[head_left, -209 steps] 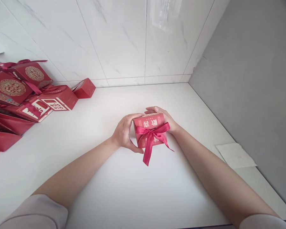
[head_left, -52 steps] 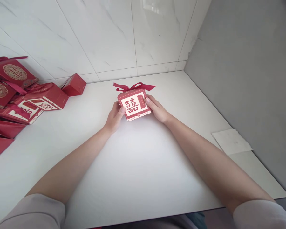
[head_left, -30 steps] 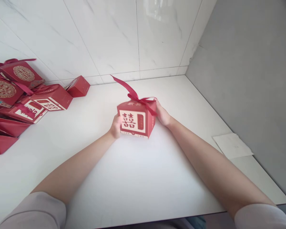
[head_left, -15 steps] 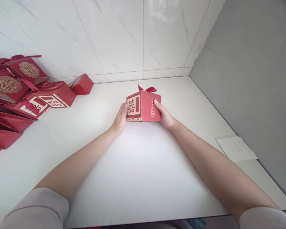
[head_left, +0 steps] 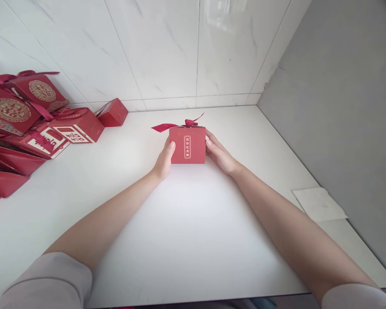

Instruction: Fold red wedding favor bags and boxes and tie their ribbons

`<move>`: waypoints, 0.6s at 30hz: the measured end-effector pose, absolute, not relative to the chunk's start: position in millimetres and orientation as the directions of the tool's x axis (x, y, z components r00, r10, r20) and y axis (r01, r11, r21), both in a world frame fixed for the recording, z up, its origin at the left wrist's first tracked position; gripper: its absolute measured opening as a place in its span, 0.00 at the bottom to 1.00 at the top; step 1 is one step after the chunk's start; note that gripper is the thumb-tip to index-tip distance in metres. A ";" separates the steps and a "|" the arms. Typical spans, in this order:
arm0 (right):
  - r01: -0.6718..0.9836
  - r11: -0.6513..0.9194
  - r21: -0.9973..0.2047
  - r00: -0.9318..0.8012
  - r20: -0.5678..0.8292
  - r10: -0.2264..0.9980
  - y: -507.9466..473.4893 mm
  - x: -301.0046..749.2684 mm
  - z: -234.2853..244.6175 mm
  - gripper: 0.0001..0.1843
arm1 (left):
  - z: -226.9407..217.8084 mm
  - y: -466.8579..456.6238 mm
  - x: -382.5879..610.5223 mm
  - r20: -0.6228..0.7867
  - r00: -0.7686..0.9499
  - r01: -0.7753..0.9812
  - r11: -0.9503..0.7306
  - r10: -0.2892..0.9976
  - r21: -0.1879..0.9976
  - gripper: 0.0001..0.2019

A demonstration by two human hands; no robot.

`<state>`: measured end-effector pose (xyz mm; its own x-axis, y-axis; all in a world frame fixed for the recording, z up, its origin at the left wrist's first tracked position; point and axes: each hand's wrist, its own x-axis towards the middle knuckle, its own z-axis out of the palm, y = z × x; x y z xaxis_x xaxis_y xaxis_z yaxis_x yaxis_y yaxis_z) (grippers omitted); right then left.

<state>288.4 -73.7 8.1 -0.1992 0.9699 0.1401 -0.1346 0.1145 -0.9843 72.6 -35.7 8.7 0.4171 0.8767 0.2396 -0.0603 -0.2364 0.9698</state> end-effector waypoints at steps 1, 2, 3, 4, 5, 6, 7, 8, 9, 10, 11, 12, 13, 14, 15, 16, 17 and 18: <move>-0.141 0.102 -0.985 -0.204 0.130 0.970 -72.3 290.6 6.8 0.44 | 8.9 -35.4 72.9 0.223 0.425 -0.091 -0.203 0.877 0.975 0.35; -0.150 0.094 -0.984 -0.197 0.123 0.973 -71.1 292.1 5.4 0.43 | 9.3 -35.6 73.1 0.206 0.434 -0.114 -0.173 0.877 0.978 0.36; -0.159 0.089 -0.983 -0.185 0.118 0.976 -70.2 293.1 4.2 0.42 | 9.7 -36.0 73.1 0.192 0.437 -0.127 -0.151 0.879 0.980 0.36; -0.165 0.085 -0.983 -0.176 0.114 0.978 -69.5 293.4 3.2 0.41 | 10.1 -36.6 73.1 0.184 0.434 -0.131 -0.141 0.882 0.981 0.36; -0.165 0.084 -0.983 -0.171 0.112 0.979 -69.1 293.4 2.5 0.40 | 10.3 -37.2 73.0 0.179 0.430 -0.128 -0.136 0.885 0.982 0.36; -0.162 0.084 -0.983 -0.170 0.112 0.979 -69.0 293.2 2.0 0.40 | 10.2 -37.5 72.8 0.174 0.424 -0.123 -0.134 0.889 0.983 0.37; -0.160 0.086 -0.983 -0.169 0.113 0.979 -68.9 292.8 1.8 0.40 | 9.8 -37.5 72.6 0.169 0.419 -0.117 -0.131 0.892 0.984 0.37; -0.162 0.087 -0.983 -0.169 0.115 0.979 -68.9 292.5 1.7 0.39 | 9.2 -37.2 72.3 0.165 0.416 -0.111 -0.130 0.894 0.985 0.37; -0.169 0.088 -0.982 -0.169 0.117 0.979 -69.0 292.3 1.8 0.39 | 8.3 -36.6 72.0 0.163 0.417 -0.107 -0.130 0.894 0.986 0.37; -0.178 0.088 -0.980 -0.169 0.118 0.979 -69.0 292.2 2.0 0.38 | 7.4 -36.0 71.7 0.163 0.419 -0.105 -0.131 0.893 0.986 0.37; -0.187 0.088 -0.978 -0.169 0.120 0.978 -69.0 292.2 2.2 0.38 | 6.5 -35.3 71.4 0.165 0.421 -0.105 -0.133 0.892 0.986 0.37; -0.194 0.087 -0.977 -0.169 0.121 0.978 -69.1 292.3 2.4 0.37 | 5.7 -34.6 71.1 0.166 0.424 -0.105 -0.134 0.891 0.985 0.37; -0.198 0.086 -0.976 -0.170 0.121 0.978 -69.1 292.4 2.6 0.36 | 5.1 -34.1 70.9 0.167 0.425 -0.105 -0.134 0.890 0.985 0.37; -0.201 0.085 -0.976 -0.172 0.121 0.978 -69.1 292.5 2.7 0.36 | 4.8 -33.8 70.7 0.166 0.427 -0.105 -0.133 0.889 0.985 0.37; -0.204 0.085 -0.975 -0.173 0.122 0.977 -69.1 292.6 2.7 0.35 | 4.6 -33.6 70.6 0.164 0.428 -0.105 -0.131 0.889 0.986 0.37; -0.209 0.085 -0.974 -0.175 0.123 0.977 -69.0 292.7 2.5 0.35 | 4.7 -33.6 70.5 0.160 0.428 -0.104 -0.128 0.889 0.986 0.37; -0.213 0.083 -0.973 -0.176 0.122 0.977 -68.9 292.7 2.3 0.35 | 4.9 -33.8 70.4 0.158 0.428 -0.103 -0.126 0.890 0.987 0.37; -0.216 0.082 -0.973 -0.176 0.122 0.977 -68.7 292.7 1.8 0.35 | 5.3 -34.0 70.5 0.158 0.428 -0.102 -0.126 0.890 0.987 0.37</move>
